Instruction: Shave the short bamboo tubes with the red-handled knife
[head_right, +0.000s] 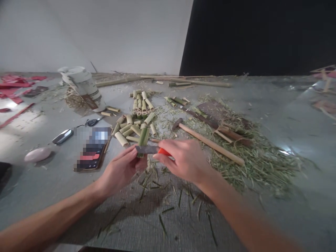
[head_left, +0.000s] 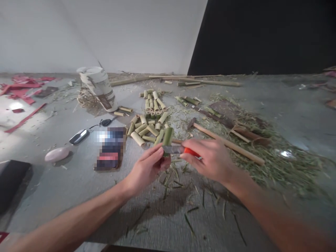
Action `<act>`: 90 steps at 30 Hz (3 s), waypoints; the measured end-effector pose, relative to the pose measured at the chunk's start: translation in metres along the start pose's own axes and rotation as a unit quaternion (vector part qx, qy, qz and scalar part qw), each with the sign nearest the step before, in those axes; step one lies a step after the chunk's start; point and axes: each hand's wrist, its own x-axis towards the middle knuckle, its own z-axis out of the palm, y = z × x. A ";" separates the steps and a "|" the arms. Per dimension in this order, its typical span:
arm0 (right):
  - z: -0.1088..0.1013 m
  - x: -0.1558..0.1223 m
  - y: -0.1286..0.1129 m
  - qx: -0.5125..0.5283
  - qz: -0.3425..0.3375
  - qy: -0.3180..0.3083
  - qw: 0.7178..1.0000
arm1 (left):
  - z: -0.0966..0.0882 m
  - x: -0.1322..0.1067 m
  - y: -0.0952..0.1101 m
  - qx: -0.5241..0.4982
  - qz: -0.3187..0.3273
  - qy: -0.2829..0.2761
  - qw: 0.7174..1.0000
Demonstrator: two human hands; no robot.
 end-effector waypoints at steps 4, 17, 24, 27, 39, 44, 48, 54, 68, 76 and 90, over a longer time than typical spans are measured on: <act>-0.003 0.000 0.003 -0.045 -0.016 0.022 0.999 | 0.000 -0.001 0.000 0.003 -0.015 -0.034 0.999; -0.012 -0.002 0.015 -0.070 0.075 0.086 0.991 | -0.002 0.001 -0.004 -0.008 -0.013 -0.009 1.000; 0.002 -0.002 -0.011 -0.054 0.054 0.008 0.997 | 0.000 0.002 -0.008 0.008 -0.018 -0.026 0.999; 0.003 -0.001 -0.010 -0.076 0.039 0.006 0.996 | -0.001 -0.001 -0.009 0.032 -0.014 -0.035 0.999; -0.004 0.000 0.021 -0.121 0.106 0.068 0.985 | 0.003 -0.004 -0.015 0.065 -0.037 0.000 0.997; 0.012 -0.001 -0.001 -0.094 0.075 -0.010 0.993 | -0.001 0.001 -0.012 0.065 -0.013 0.033 0.997; 0.012 -0.002 0.003 -0.063 0.081 -0.030 0.994 | 0.001 -0.001 -0.013 0.065 -0.022 0.012 0.998; 0.012 -0.001 0.001 -0.057 0.098 -0.032 0.993 | -0.003 0.002 -0.015 0.096 -0.037 -0.011 0.995; 0.013 0.000 -0.016 -0.121 0.096 -0.043 0.987 | -0.001 0.003 -0.012 0.191 0.000 -0.053 0.980; 0.017 0.001 -0.025 -0.159 0.104 -0.031 0.981 | 0.001 0.003 -0.017 0.188 0.065 -0.013 0.980; 0.015 0.003 -0.033 -0.179 0.097 -0.033 0.979 | 0.000 0.002 -0.028 0.160 0.127 -0.002 0.979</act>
